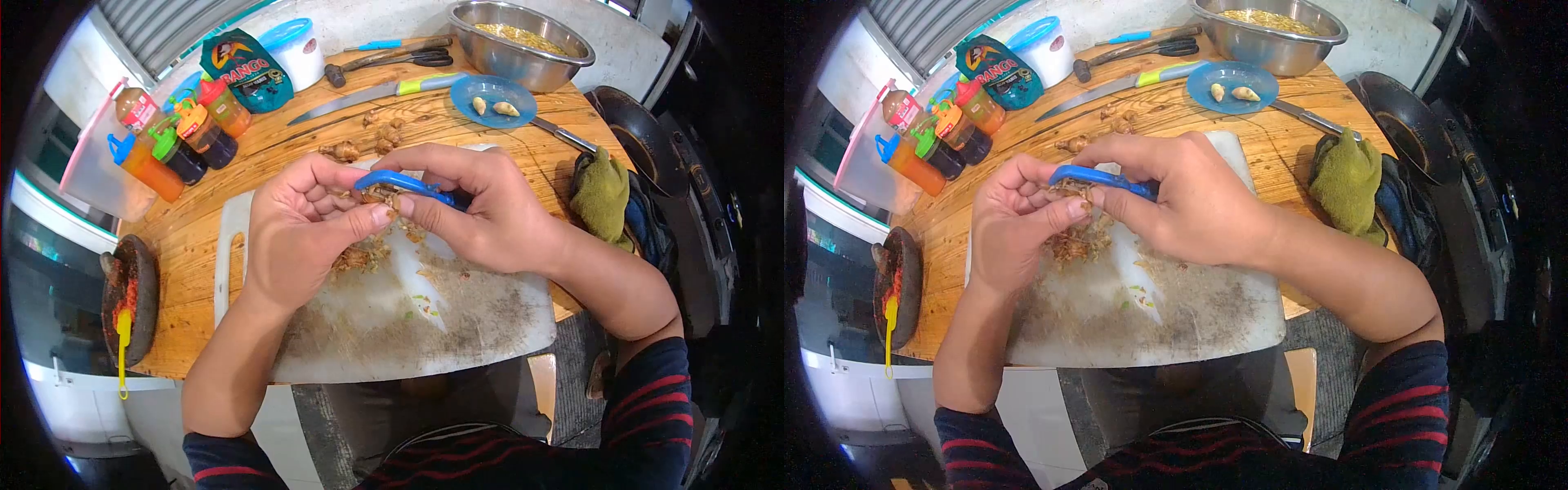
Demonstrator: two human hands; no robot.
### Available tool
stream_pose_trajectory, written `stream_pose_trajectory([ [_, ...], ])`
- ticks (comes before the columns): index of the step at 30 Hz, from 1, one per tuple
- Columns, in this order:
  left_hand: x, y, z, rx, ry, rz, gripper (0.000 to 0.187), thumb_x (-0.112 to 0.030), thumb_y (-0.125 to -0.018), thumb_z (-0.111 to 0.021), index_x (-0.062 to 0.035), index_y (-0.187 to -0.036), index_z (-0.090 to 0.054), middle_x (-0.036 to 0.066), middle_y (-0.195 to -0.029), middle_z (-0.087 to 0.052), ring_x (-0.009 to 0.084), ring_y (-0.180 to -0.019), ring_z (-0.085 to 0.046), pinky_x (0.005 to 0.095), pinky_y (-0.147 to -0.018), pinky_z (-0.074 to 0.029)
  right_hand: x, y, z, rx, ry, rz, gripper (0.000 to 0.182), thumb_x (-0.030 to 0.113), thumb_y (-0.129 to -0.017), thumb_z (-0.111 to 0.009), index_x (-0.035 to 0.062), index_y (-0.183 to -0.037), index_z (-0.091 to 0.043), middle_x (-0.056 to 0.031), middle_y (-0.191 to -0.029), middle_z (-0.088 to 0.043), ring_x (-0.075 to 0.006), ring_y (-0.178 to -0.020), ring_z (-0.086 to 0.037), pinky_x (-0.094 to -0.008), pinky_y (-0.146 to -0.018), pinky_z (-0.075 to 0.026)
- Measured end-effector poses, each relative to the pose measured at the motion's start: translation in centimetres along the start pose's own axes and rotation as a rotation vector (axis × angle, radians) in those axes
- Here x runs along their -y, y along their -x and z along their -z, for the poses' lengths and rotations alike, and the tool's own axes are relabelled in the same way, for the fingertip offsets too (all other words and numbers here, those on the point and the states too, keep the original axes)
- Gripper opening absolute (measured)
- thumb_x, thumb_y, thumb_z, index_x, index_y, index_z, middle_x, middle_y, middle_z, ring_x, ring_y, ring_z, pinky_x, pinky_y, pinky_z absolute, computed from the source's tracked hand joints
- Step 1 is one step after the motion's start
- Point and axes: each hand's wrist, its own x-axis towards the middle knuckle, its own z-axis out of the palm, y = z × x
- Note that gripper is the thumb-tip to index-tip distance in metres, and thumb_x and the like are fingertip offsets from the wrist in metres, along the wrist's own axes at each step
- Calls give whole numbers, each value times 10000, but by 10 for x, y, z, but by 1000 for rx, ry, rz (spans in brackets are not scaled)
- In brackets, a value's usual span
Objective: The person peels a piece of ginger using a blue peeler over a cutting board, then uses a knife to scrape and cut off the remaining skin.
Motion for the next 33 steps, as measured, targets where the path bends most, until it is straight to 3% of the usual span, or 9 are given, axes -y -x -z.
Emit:
stream_pose_trajectory([
  [3, 0, 0, 3, 0, -22, 29, 239, 81, -784, -694, 15, -967, -555, 122, -936, -659, 133, -803, -651, 250, -734, -548, -10, 0, -6, -101, -21, 174, 254, 104, -855, -656, 13, -1092, -643, -120, -731, -629, -148, -613, -582, -289, -567, -471],
  [5, 2, 1, 3, 2, -47, 16, 230, 79, -781, -700, 18, -951, -557, 123, -929, -661, 126, -800, -649, 247, -727, -546, -2, 3, -2, -19, -41, -16, 235, 98, -870, -647, 7, -1087, -648, -70, -700, -611, -86, -610, -545, -266, -552, -454],
  [8, -1, 4, 0, 3, -137, 3, 217, 77, -782, -702, 20, -936, -559, 120, -923, -665, 118, -800, -646, 240, -726, -541, -2, 2, 0, -7, -108, -62, 212, 95, -889, -634, -18, -1067, -645, -16, -667, -578, -50, -571, -493, -246, -510, -427],
  [14, 1, 5, -3, 4, -154, -56, 235, 77, -778, -705, 30, -962, -567, 121, -925, -670, 116, -811, -647, 236, -728, -537, 7, -1, 10, 114, -413, -326, 200, 126, -920, -604, -37, -1027, -646, 41, -644, -543, -17, -587, -448, -210, -489, -362],
  [18, -1, 3, -1, -34, -150, -24, 251, 76, -776, -707, 35, -983, -571, 126, -928, -669, 114, -815, -647, 238, -727, -537, 2, -3, 11, 89, -407, -351, 215, 131, -922, -598, -25, -1061, -646, 45, -650, -543, -6, -623, -451, -202, -504, -354],
  [23, 0, 1, 1, -55, -111, -47, 252, 79, -774, -707, 36, -982, -572, 114, -907, -666, 104, -791, -641, 220, -706, -528, 4, 0, 1, 10, -205, -87, 252, 115, -906, -615, -21, -1118, -635, 29, -640, -535, -16, -593, -446, -223, -482, -351],
  [27, -1, 3, -2, -69, -138, -53, 249, 83, -771, -708, 34, -973, -572, 105, -896, -664, 99, -781, -639, 212, -694, -524, 12, -1, 6, 90, -162, -150, 220, 111, -906, -619, -15, -1084, -647, 40, -634, -522, -14, -578, -426, -227, -473, -340],
  [29, 1, 5, -2, -57, -185, -135, 240, 87, -771, -708, 30, -961, -573, 105, -888, -665, 95, -758, -637, 208, -672, -522, 16, 0, 7, 130, -297, -294, 175, 115, -911, -614, -9, -1026, -660, 50, -619, -508, -11, -560, -403, -229, -462, -325],
  [33, 0, 9, -5, -66, -272, -156, 227, 83, -776, -707, 31, -952, -575, 102, -875, -666, 92, -747, -638, 210, -663, -523, 12, 1, 6, 129, -314, -294, 148, 113, -917, -606, -9, -976, -664, 54, -606, -494, -7, -553, -394, -227, -456, -316],
])
